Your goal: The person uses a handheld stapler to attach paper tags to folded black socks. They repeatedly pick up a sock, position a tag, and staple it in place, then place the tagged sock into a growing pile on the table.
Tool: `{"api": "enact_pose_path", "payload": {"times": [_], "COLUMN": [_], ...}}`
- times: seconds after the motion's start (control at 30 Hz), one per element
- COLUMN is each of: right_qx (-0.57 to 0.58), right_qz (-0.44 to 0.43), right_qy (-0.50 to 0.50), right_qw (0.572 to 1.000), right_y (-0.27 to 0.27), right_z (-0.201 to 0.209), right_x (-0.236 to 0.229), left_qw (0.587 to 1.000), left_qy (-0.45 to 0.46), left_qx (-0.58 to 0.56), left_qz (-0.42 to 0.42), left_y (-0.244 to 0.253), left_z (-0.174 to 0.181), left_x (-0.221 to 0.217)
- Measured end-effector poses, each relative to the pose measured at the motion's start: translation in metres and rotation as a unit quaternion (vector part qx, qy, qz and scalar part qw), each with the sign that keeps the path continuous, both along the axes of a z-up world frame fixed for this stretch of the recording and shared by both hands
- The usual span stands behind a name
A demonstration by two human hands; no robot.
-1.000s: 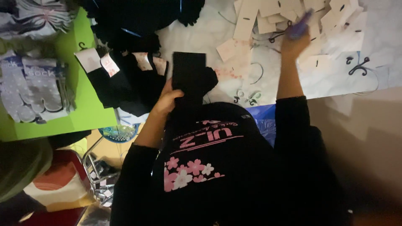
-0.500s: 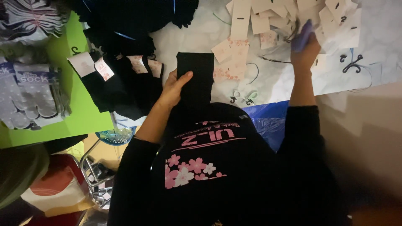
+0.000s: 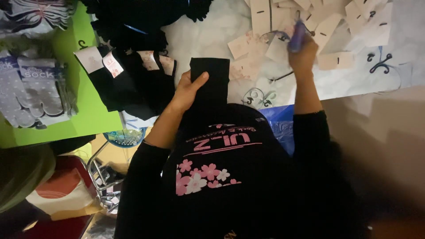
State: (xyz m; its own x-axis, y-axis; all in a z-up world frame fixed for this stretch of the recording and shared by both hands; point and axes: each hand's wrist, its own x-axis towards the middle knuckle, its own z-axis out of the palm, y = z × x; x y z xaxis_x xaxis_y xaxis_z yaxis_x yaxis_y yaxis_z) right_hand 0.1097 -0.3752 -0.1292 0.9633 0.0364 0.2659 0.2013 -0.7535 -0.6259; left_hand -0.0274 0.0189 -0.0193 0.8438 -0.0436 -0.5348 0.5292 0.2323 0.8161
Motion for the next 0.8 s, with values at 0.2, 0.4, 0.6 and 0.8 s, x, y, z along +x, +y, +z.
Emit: {"api": "enact_pose_path", "payload": {"times": [0.2, 0.4, 0.6, 0.8], "right_qx": [0.072, 0.1, 0.32, 0.132], "right_qz": [-0.022, 0.01, 0.208, 0.396], "right_qy": [0.029, -0.034, 0.015, -0.015], "right_qw": [0.997, 0.994, 0.924, 0.909], "right_y": [0.027, 0.033, 0.064, 0.126], "right_z": [-0.029, 0.046, 0.166, 0.259], "right_x": [0.013, 0.021, 0.0, -0.046], "left_qw": [0.999, 0.99, 0.973, 0.941], "left_qy": [-0.031, -0.101, -0.17, -0.231], "left_qx": [0.022, 0.098, 0.143, 0.208], "left_qz": [-0.015, -0.026, -0.06, -0.135], "left_y": [-0.019, -0.012, -0.024, -0.039], "left_z": [-0.023, 0.007, 0.004, 0.038], "left_x": [-0.002, 0.0, 0.005, 0.006]}}
